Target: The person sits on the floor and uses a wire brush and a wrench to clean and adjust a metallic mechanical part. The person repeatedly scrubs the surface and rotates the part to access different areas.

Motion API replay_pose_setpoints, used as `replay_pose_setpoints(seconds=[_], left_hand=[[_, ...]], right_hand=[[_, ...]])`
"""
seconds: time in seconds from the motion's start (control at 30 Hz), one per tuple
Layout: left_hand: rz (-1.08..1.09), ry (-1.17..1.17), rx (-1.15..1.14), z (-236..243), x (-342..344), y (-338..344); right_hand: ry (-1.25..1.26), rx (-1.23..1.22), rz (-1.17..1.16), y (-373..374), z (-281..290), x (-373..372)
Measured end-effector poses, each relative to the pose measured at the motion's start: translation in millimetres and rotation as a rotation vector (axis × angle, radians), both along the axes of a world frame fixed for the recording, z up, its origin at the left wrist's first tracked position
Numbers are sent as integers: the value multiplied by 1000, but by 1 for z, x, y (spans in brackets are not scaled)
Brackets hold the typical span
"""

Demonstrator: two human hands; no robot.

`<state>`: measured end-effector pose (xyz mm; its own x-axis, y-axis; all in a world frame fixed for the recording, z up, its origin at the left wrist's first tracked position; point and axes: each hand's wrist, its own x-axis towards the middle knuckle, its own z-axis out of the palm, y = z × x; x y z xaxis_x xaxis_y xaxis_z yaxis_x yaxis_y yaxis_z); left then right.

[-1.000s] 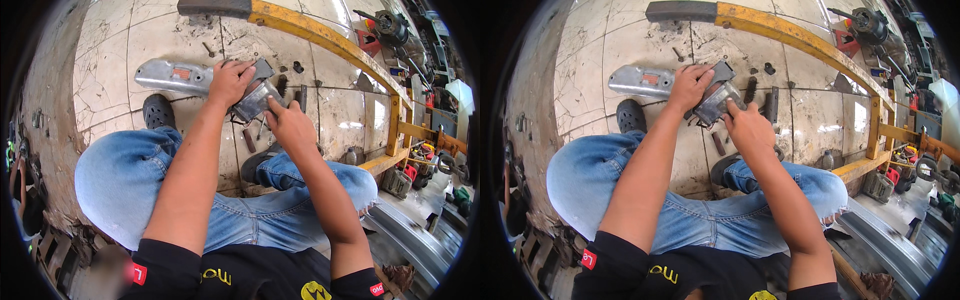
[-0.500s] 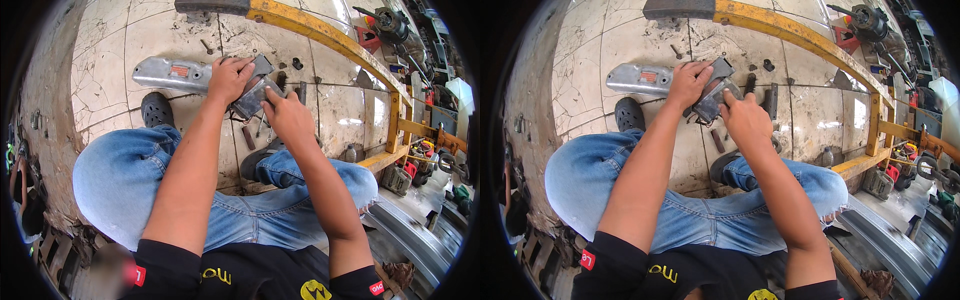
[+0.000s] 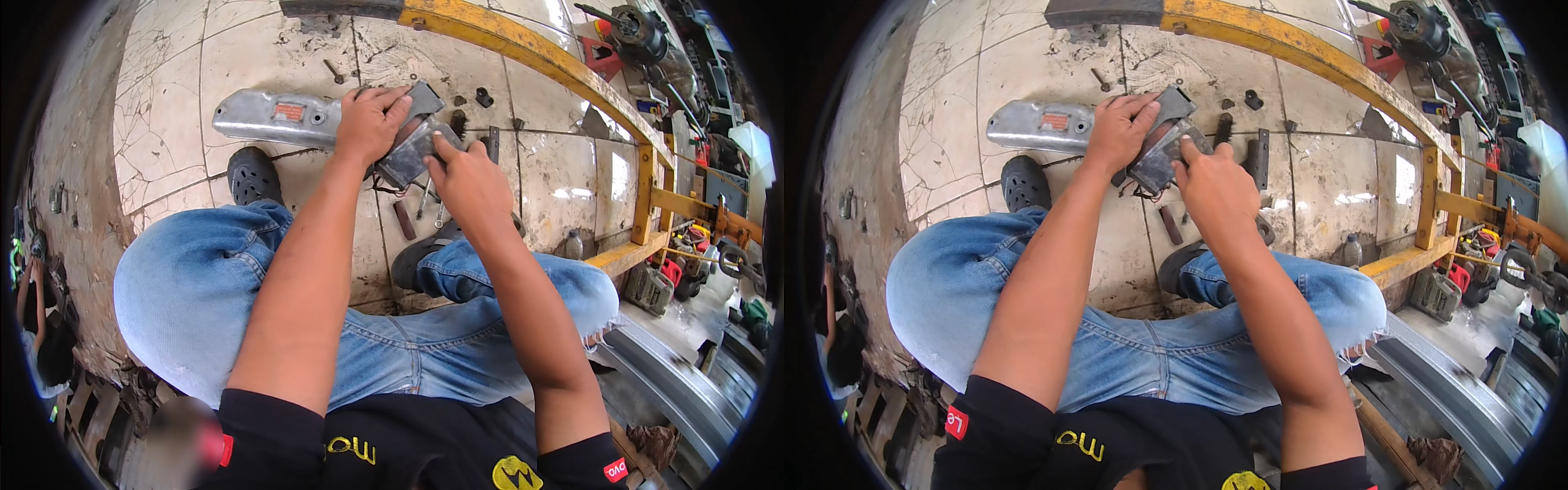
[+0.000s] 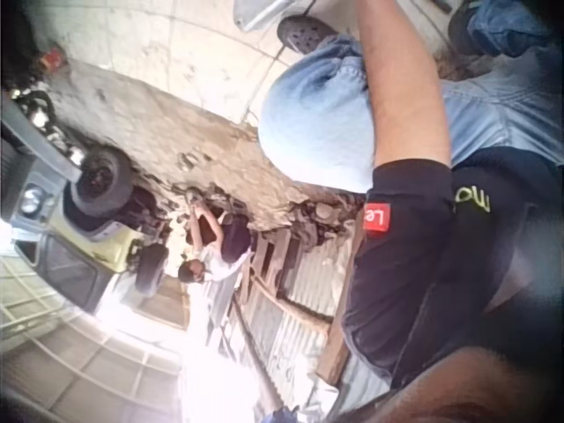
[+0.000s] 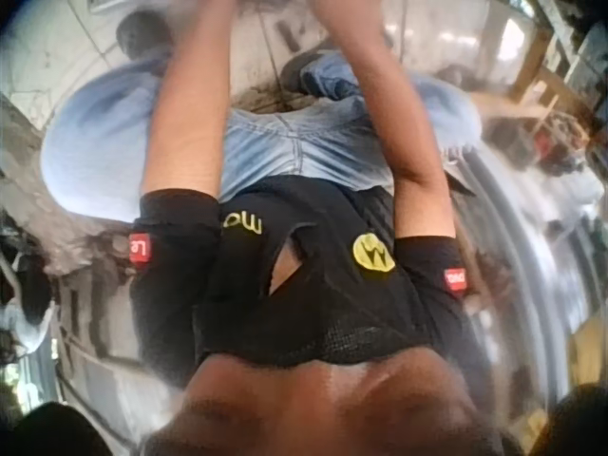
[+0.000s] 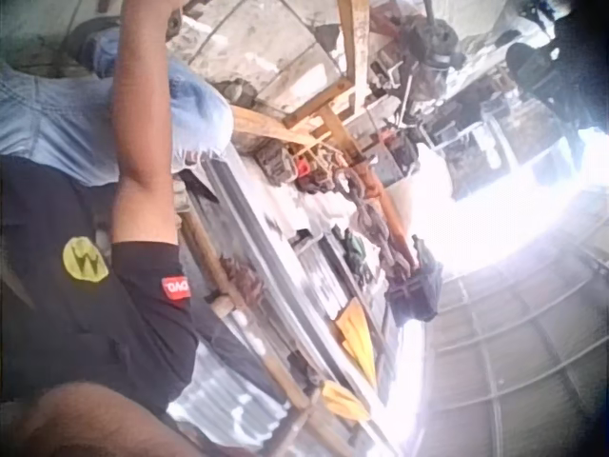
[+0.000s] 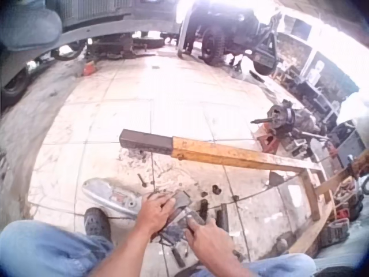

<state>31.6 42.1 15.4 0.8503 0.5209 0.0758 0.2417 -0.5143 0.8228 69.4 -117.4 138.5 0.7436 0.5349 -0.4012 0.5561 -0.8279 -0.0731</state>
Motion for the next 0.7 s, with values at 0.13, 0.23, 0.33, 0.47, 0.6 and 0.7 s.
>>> replay_pose_setpoints(seconds=[0.13,0.23,0.33,0.47,0.6,0.7], left_hand=[[10,-21,-7,-4,0,3],[27,-20,24,-3,2,4],[-6,-24,-35,-4,1,5],[15,-39,10,-4,0,1],[17,-58,-3,-11,1,1],[26,-31,23,-14,2,3]], right_hand=[[17,-13,-8,-1,2,-1],[-13,6,16,-2,-3,3],[0,7,7,6,1,5],[2,-3,7,-5,-1,2],[-14,1,-8,0,1,0],[-24,-20,-25,3,1,1]])
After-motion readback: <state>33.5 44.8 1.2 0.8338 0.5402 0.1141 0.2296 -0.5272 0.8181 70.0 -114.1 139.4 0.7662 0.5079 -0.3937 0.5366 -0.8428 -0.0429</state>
